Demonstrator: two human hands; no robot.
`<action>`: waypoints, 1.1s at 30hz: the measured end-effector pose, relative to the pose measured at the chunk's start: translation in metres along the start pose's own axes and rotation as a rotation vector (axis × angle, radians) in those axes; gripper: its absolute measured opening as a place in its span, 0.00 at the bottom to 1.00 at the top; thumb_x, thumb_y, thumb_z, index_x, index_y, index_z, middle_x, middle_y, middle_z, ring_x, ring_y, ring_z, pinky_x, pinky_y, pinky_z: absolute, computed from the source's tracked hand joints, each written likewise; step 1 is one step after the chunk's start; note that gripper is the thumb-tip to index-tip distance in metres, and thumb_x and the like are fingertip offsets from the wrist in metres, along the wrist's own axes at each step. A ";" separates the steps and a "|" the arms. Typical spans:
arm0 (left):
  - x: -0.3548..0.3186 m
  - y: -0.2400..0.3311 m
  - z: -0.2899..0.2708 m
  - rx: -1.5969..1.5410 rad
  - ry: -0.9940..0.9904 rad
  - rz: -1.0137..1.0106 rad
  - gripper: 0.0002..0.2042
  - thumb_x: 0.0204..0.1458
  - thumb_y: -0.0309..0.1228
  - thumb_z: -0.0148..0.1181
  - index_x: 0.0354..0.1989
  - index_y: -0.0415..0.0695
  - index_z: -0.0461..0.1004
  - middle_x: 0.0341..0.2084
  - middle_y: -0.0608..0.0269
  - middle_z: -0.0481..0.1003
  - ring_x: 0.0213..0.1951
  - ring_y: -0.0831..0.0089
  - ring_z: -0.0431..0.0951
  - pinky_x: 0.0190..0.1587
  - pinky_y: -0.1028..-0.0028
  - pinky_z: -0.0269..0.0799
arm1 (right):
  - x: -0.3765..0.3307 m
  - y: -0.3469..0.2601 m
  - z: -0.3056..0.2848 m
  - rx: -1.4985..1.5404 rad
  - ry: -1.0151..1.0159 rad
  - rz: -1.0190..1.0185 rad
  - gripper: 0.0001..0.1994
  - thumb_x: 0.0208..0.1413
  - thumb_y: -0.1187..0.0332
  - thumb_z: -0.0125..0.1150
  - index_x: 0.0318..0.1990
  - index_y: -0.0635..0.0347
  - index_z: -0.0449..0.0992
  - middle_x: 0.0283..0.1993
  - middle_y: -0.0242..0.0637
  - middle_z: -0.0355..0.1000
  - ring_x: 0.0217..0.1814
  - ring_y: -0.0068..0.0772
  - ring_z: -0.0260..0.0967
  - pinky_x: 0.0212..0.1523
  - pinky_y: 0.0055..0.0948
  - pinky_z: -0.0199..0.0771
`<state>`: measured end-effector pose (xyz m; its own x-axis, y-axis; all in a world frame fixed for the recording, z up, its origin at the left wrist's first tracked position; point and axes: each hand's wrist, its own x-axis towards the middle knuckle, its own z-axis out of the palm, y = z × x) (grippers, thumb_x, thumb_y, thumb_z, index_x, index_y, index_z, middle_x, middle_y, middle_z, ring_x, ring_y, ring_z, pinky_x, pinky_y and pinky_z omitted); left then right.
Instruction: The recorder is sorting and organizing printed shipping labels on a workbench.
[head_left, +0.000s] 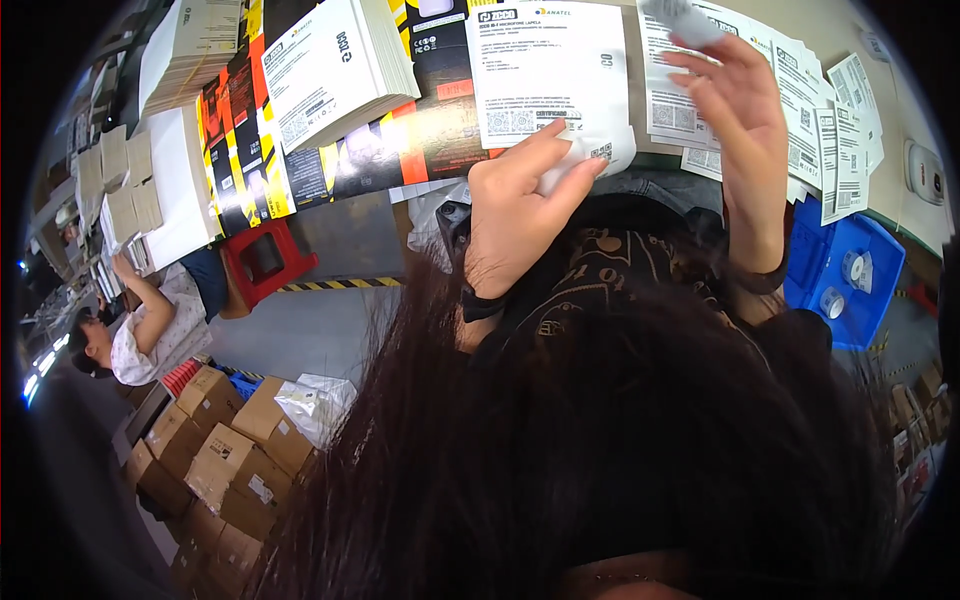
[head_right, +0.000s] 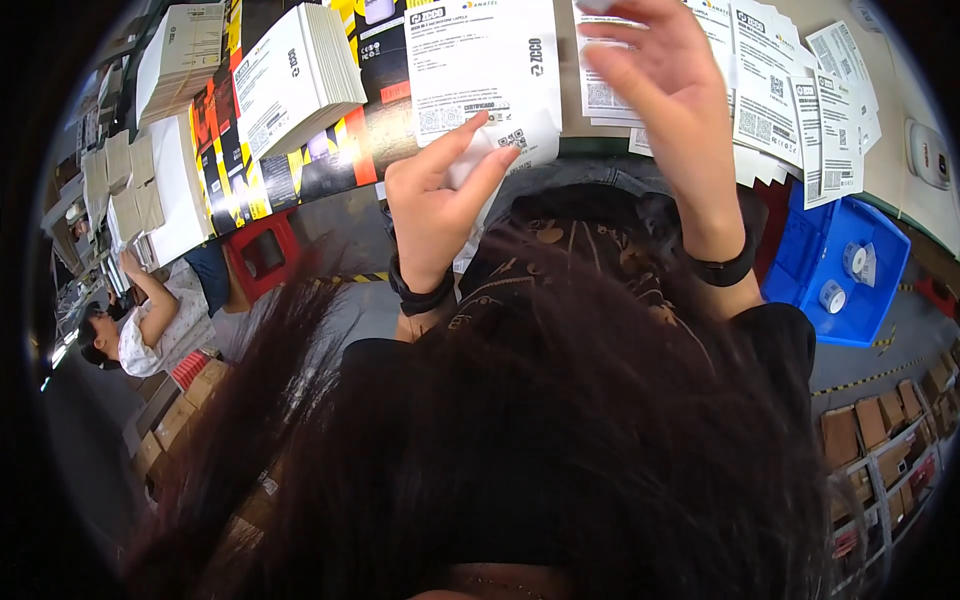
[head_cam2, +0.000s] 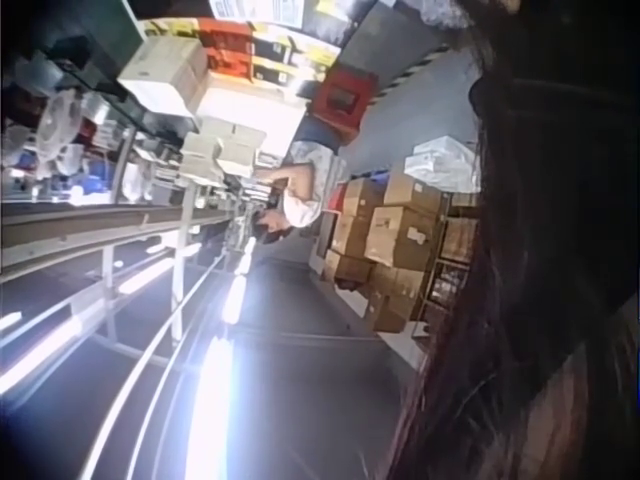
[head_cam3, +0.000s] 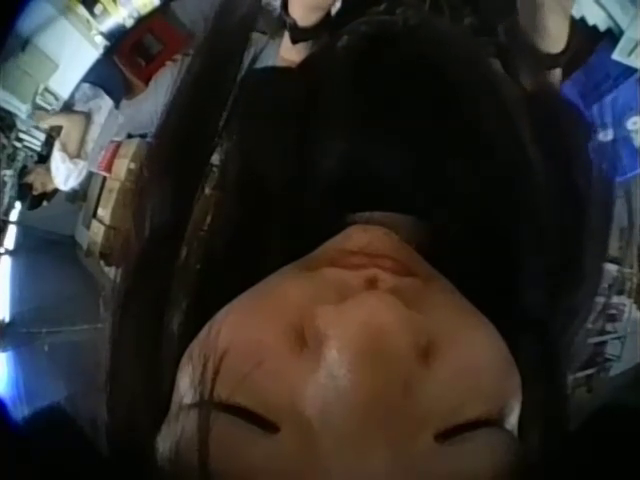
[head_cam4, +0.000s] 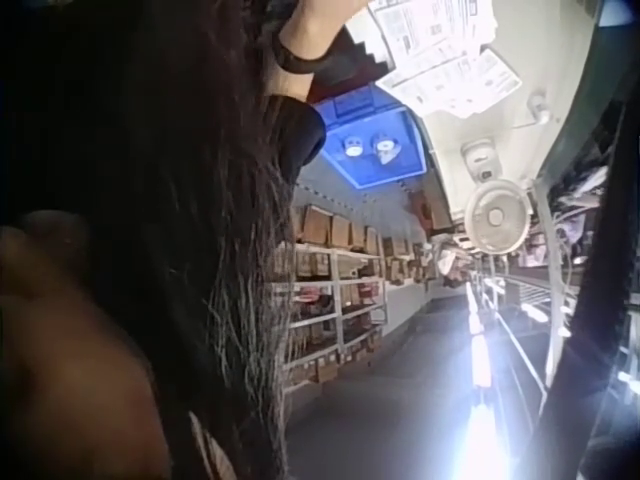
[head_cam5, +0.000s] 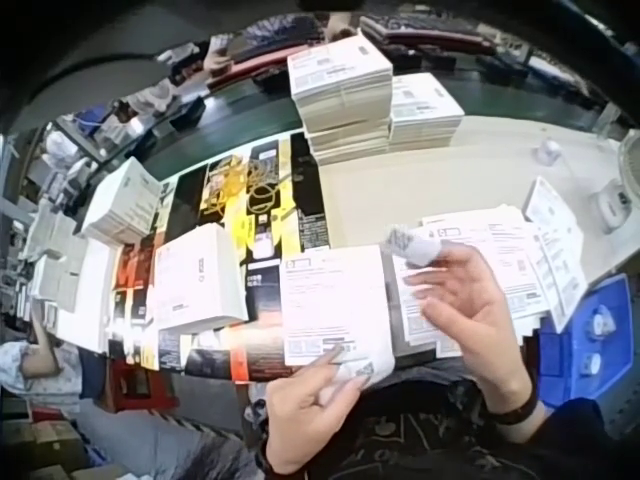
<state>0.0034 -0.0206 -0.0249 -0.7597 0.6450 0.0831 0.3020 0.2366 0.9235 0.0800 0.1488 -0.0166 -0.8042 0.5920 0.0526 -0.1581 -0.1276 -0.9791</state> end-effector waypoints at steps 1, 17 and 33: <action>0.000 0.000 0.001 -0.002 -0.001 0.001 0.10 0.38 0.28 0.68 0.25 0.37 0.75 0.29 0.45 0.76 0.32 0.58 0.79 0.28 0.71 0.73 | 0.000 -0.001 0.002 -0.008 -0.071 0.001 0.22 0.49 0.78 0.59 0.53 0.64 0.63 0.36 0.35 0.69 0.39 0.23 0.68 0.44 0.21 0.67; 0.011 -0.004 -0.002 0.072 -0.073 0.250 0.07 0.39 0.24 0.65 0.28 0.41 0.74 0.19 0.63 0.73 0.20 0.70 0.74 0.62 0.58 0.53 | -0.017 0.002 0.012 -0.213 -0.257 0.056 0.24 0.47 0.80 0.60 0.53 0.62 0.63 0.31 0.32 0.70 0.32 0.19 0.68 0.38 0.19 0.69; 0.006 -0.004 -0.002 0.020 -0.051 0.145 0.09 0.41 0.28 0.65 0.17 0.38 0.72 0.07 0.61 0.66 0.11 0.66 0.67 0.54 0.62 0.67 | 0.006 0.001 -0.026 -0.171 -0.051 0.038 0.24 0.49 0.79 0.59 0.54 0.65 0.60 0.34 0.33 0.70 0.38 0.22 0.68 0.40 0.20 0.68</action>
<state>-0.0042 -0.0192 -0.0276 -0.6771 0.7092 0.1961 0.4185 0.1521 0.8954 0.0905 0.1730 -0.0221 -0.8364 0.5477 0.0208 -0.0308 -0.0091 -0.9995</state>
